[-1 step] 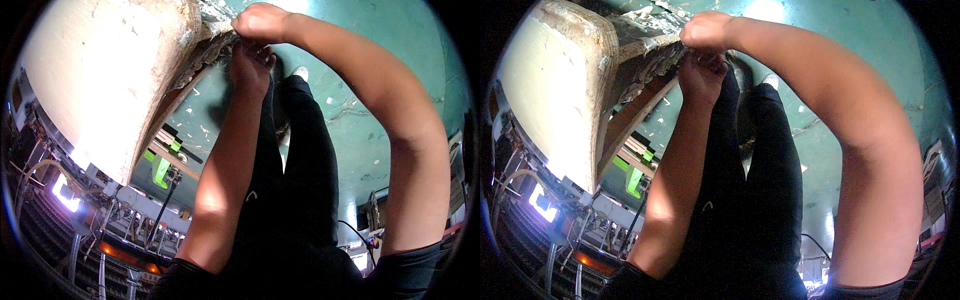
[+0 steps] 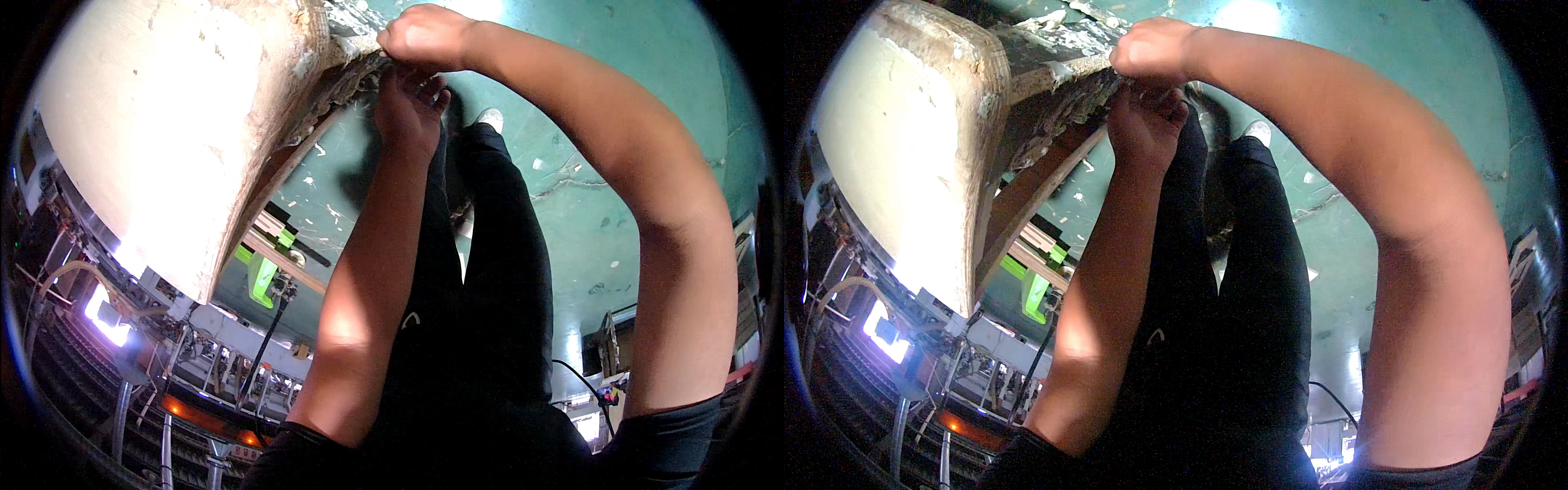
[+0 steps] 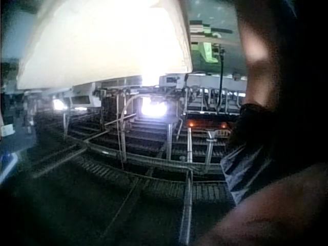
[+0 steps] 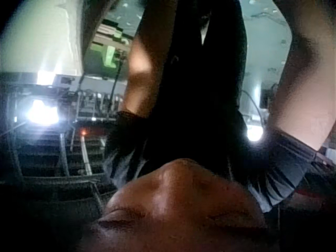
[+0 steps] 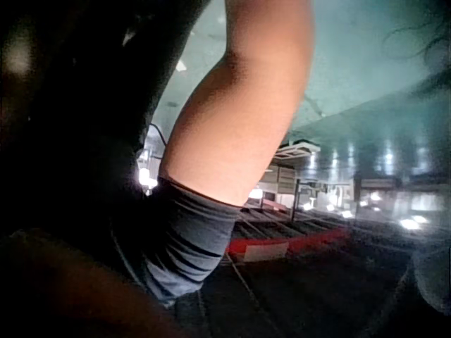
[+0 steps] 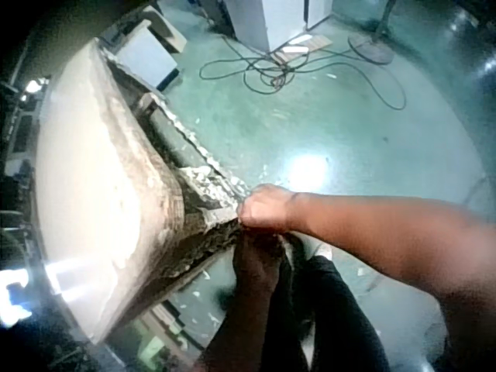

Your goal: The person scrapes adhesive and foam residue from the wooden edge of a furniture frame using a scraper and their hands.

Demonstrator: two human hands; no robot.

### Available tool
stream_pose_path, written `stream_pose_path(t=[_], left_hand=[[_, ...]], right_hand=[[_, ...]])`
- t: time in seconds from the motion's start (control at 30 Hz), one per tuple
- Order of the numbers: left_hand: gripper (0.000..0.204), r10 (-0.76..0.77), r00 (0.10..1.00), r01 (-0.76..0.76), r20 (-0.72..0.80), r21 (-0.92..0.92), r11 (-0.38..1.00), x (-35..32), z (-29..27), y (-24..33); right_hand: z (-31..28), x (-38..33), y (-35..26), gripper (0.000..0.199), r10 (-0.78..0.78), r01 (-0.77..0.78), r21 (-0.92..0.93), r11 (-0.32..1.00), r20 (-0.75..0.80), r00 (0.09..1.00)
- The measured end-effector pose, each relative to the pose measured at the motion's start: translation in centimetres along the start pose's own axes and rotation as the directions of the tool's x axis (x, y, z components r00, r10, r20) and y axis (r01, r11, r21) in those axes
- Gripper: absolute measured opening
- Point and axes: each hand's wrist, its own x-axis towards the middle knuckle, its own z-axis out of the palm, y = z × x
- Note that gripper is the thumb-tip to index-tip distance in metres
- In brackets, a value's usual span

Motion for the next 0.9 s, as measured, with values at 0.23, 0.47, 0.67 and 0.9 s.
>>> stream_pose_path(t=[0.23,0.47,0.67,0.9], left_hand=[[0.027,0.021,0.998,-0.017,0.066,-0.061,0.998,1.1,0.0,0.6],[0.021,0.023,1.000,-0.023,-0.004,-0.174,0.984,1.1,0.3,0.7],[0.025,0.274,0.962,-0.266,0.007,0.264,0.927,1.3,-0.4,0.8],[0.028,0.148,0.989,-0.128,0.014,0.593,0.795,-0.4,-1.0,2.3]], right_hand=[[0.7,-0.4,1.1,0.023,0.027,-0.019,0.192,0.981,-0.036,0.999],[3.8,-3.5,1.0,0.010,0.246,-0.095,0.356,0.930,-0.408,0.879],[7.4,-2.8,-1.7,0.018,0.710,-0.361,0.925,0.117,0.177,0.682],[13.3,-1.4,-5.9,0.035,0.793,-0.417,0.887,0.198,0.105,0.600]])
